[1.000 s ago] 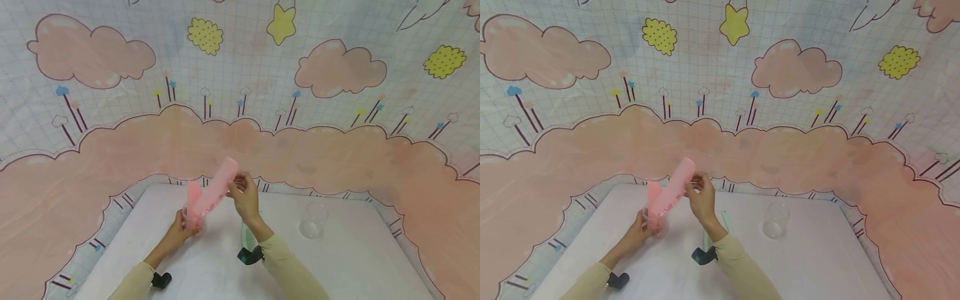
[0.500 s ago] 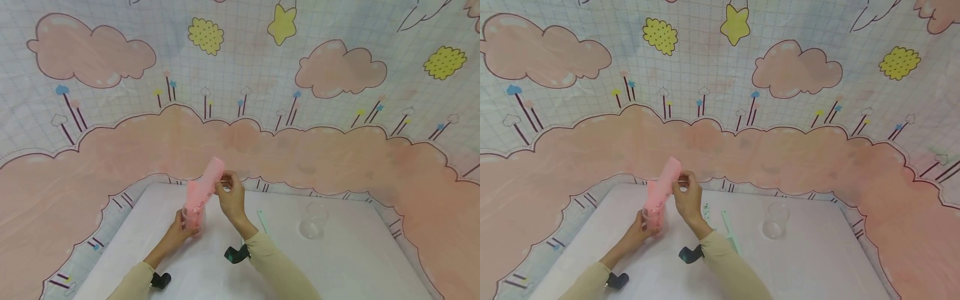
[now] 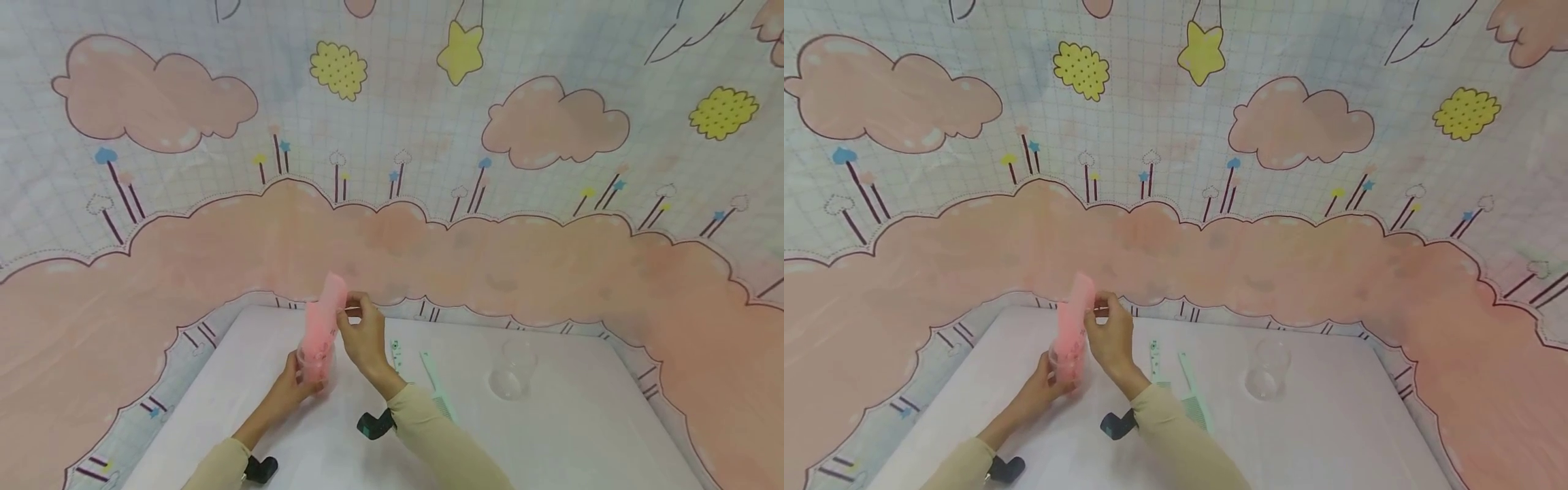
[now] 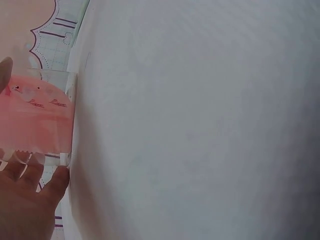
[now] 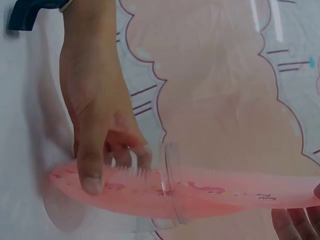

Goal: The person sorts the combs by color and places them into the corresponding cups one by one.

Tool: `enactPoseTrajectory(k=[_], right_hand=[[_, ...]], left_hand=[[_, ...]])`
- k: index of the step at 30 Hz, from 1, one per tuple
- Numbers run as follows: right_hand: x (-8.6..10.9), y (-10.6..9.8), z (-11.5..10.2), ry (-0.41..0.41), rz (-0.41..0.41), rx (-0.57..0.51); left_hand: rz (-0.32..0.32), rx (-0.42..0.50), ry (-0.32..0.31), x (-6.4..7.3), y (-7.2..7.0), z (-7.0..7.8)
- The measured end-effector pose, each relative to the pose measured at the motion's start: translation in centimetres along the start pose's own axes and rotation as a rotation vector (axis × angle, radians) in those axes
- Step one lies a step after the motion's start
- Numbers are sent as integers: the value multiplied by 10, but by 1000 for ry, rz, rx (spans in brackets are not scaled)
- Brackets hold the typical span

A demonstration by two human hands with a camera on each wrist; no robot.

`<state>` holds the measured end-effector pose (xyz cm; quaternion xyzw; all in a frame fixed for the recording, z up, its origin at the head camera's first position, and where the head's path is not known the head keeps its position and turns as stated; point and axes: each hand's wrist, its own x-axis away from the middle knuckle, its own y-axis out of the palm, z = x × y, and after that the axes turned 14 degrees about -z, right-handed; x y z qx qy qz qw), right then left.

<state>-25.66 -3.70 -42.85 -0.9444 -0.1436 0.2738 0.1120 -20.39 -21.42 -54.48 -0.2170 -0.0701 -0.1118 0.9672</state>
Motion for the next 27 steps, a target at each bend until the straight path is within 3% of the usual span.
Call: enactPoseTrajectory(k=[9,27], right_hand=[[0,13,-1,51,-41,19],[12,21,11,113,-53,74]], left_hand=[[-17,13,37,0,0,3],[-2,-1,19,1,4,1]])
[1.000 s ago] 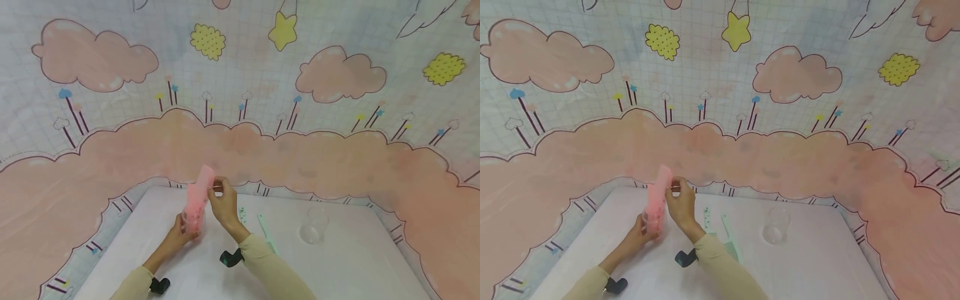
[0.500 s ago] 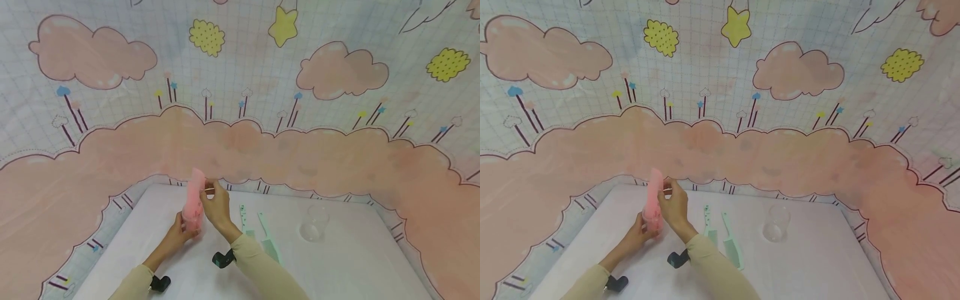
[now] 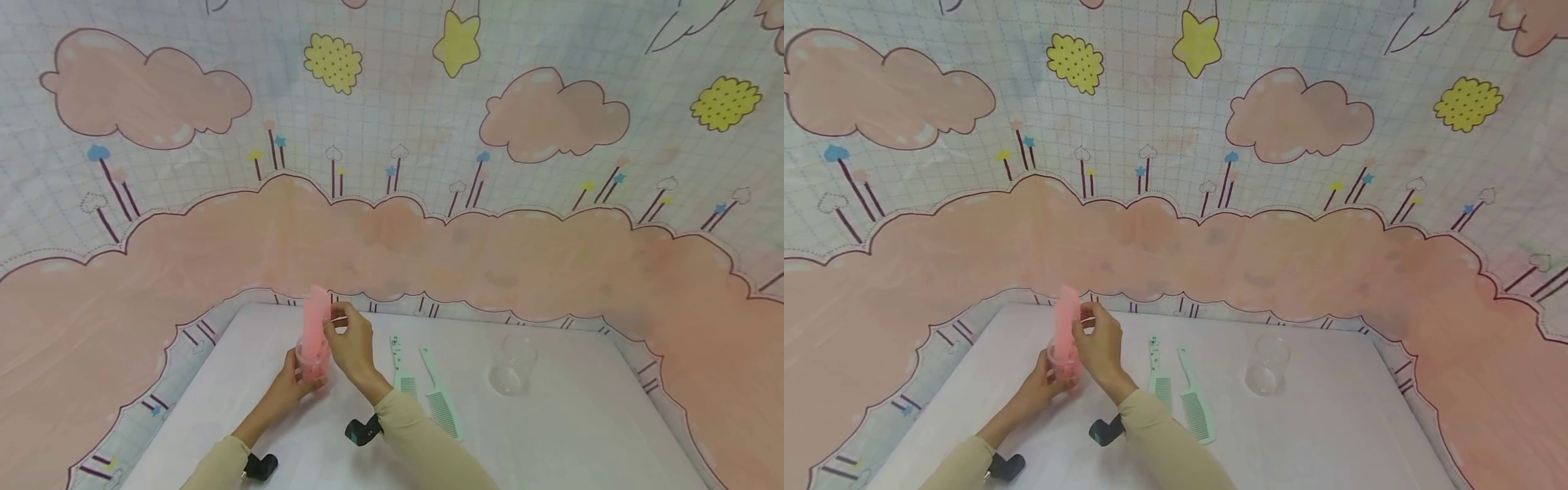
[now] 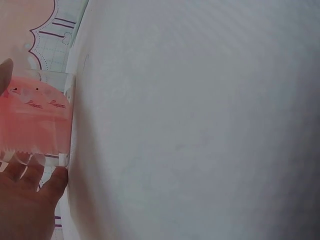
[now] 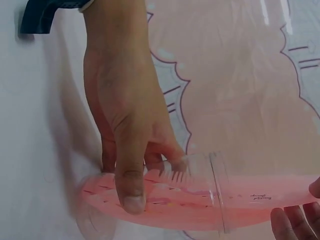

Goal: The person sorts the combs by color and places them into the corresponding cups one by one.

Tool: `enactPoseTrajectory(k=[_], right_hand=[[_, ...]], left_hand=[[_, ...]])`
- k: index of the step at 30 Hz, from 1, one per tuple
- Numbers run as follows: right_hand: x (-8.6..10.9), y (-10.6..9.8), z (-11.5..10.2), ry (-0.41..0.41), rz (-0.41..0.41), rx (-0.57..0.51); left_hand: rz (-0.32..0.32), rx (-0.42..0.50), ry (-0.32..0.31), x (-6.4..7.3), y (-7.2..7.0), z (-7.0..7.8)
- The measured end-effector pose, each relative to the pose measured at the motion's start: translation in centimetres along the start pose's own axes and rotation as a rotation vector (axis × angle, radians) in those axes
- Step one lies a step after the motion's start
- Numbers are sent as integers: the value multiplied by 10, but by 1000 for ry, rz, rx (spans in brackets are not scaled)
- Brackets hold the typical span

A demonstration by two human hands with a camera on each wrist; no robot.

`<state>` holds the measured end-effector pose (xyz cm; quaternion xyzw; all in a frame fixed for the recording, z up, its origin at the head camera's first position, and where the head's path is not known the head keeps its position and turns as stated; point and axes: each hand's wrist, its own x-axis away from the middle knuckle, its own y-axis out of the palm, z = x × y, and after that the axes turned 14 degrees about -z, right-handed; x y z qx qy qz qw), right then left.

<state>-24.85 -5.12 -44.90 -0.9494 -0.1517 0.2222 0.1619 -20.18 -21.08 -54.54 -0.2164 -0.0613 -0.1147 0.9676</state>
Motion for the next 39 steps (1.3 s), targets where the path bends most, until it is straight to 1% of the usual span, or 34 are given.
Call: enactPoseTrajectory(k=[5,11,17,27,35,39], right_hand=[[-1,3,0,-1,-13,33],[-2,6,0,-6,-33,82],[0,9,1,-34,-8,141],[3,13,2,-78,-4,154],[1,8,7,-28,-28,157],[2,7,9,-8,-59,137]], left_hand=[[14,-2,1,-1,-1,-1],[8,-8,13,0,0,0],[9,-24,-1,0,0,-1],[8,-6,16,-1,-1,-2],[14,-22,-1,0,1,-3],[19,-31,2,0,2,-3]])
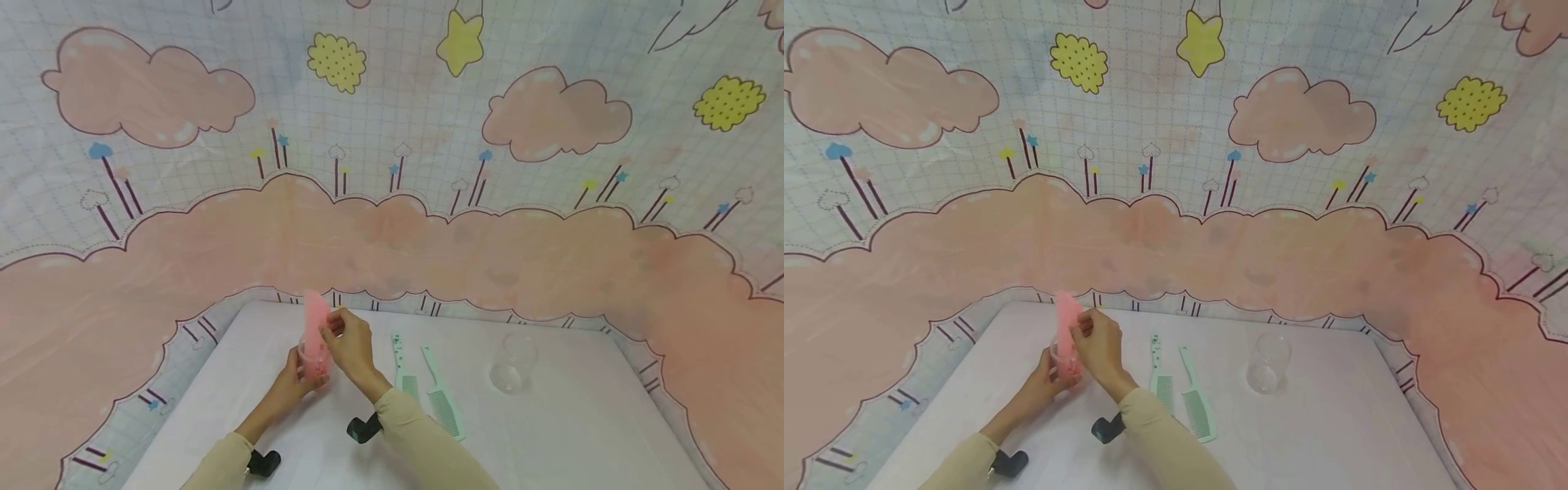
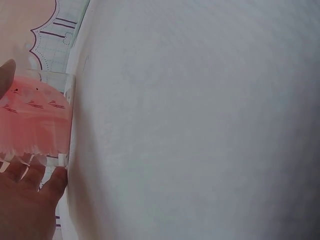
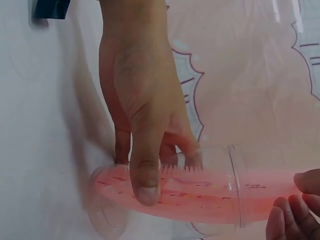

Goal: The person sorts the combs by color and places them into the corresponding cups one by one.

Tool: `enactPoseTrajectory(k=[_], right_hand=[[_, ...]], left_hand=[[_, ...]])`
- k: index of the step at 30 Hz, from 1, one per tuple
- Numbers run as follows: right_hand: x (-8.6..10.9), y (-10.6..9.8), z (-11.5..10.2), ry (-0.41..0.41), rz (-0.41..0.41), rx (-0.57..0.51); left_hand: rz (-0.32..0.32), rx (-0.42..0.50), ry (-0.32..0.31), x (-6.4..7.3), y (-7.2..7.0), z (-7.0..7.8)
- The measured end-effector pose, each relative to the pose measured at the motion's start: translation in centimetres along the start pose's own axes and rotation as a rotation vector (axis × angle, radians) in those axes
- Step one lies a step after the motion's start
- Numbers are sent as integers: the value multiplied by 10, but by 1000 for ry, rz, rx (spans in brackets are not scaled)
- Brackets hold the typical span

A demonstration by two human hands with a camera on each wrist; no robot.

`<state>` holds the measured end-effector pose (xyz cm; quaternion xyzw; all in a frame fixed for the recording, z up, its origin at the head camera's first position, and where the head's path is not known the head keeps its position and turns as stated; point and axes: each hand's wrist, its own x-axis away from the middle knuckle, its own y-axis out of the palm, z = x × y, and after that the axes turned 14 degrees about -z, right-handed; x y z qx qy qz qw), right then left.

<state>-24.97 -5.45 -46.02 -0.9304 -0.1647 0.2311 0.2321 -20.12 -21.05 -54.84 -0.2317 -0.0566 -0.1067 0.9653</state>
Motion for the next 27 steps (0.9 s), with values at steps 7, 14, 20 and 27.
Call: enactPoseTrajectory(k=[7,14,20,27], right_hand=[[5,-4,2,69,-66,-46],[7,-15,-4,90,-62,-84],[13,-26,-9,63,-30,-143],[27,-44,-6,37,11,-187]], left_hand=[[-6,-1,1,0,1,1],[-5,-1,-5,-2,1,-1],[5,-9,-3,-1,1,0],[-1,0,-4,3,2,2]])
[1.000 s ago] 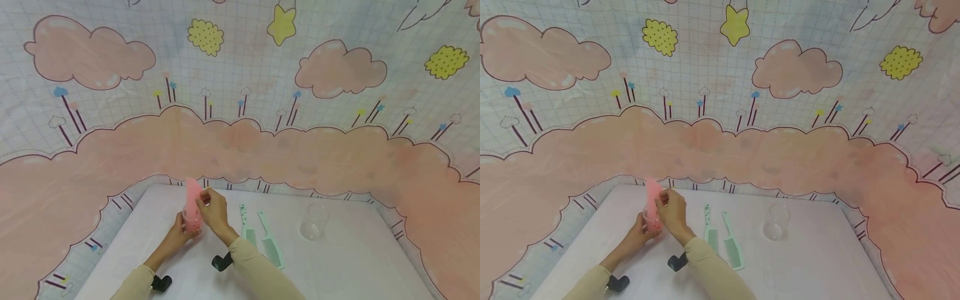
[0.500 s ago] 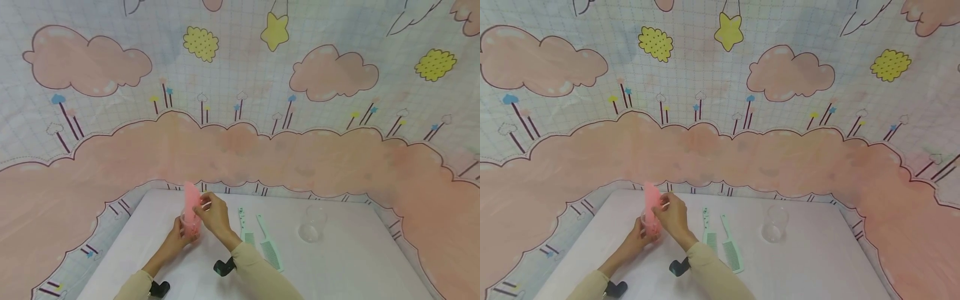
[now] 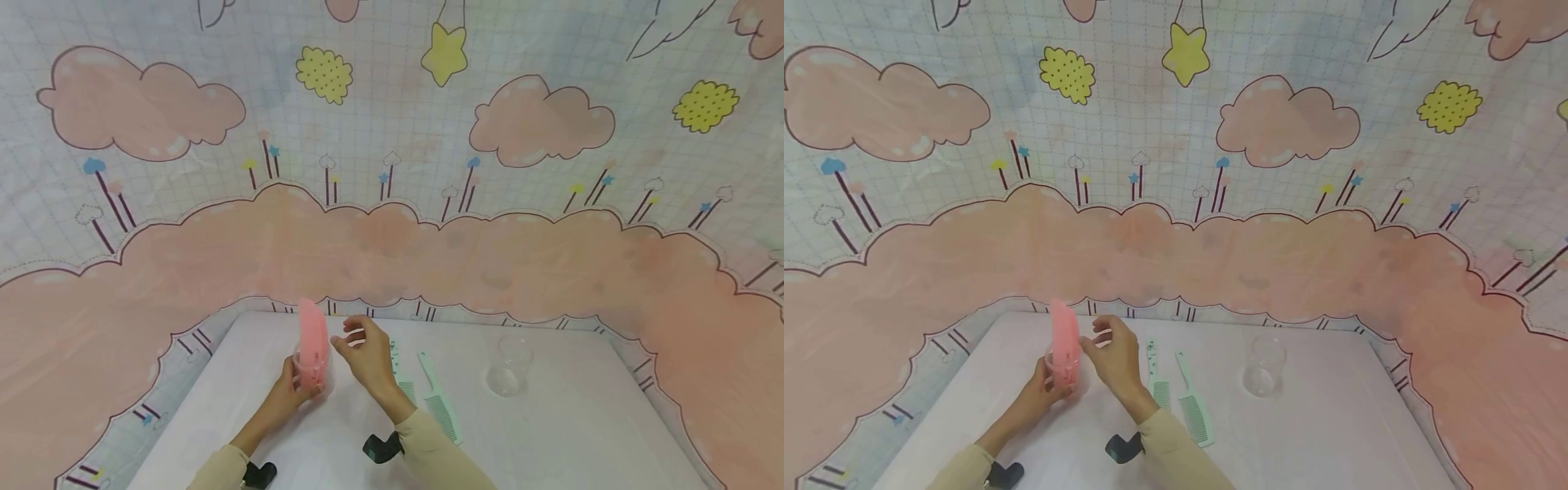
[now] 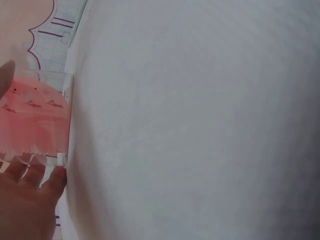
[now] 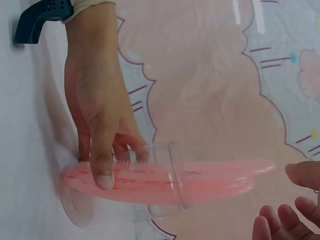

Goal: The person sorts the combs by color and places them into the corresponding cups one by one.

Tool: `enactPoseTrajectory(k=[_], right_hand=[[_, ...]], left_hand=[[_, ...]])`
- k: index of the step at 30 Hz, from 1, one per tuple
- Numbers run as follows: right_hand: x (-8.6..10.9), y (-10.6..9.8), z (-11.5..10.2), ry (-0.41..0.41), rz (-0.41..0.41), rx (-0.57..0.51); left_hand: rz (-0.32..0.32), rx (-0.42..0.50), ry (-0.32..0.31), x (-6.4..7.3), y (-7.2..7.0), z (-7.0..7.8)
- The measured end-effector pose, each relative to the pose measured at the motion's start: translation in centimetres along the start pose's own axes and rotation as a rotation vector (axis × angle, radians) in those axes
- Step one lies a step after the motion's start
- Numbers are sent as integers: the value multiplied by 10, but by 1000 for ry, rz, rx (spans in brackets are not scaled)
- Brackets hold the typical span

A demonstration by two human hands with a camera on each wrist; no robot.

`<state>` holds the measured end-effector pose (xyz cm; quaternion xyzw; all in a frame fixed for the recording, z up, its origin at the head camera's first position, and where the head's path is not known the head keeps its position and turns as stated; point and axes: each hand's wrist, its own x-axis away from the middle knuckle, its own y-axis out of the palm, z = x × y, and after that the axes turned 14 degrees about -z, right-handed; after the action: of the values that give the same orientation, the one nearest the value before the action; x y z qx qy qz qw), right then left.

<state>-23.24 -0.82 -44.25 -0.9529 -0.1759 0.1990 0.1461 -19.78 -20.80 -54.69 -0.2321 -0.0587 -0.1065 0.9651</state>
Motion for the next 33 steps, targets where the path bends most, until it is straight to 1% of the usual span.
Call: enactPoseTrajectory(k=[3,7,10,14,18,23,25,30,33], right_hand=[[6,-9,2,-9,15,-21],[12,-21,6,-1,41,-19],[15,-30,10,-2,57,-15],[20,-43,15,-2,77,-36],[26,-58,22,14,106,-38],[32,-75,28,44,145,-14],[35,-82,25,57,161,-7],[48,-99,5,56,191,13],[54,-108,2,48,210,26]], left_hand=[[0,0,6,1,1,0],[-3,9,14,1,1,1],[-5,15,7,1,0,1],[-9,24,9,1,0,1],[-15,25,16,0,0,1],[-11,16,5,0,-1,2],[-13,13,4,0,-1,2],[-12,13,6,-1,-2,1],[-11,12,5,-1,-2,1]])
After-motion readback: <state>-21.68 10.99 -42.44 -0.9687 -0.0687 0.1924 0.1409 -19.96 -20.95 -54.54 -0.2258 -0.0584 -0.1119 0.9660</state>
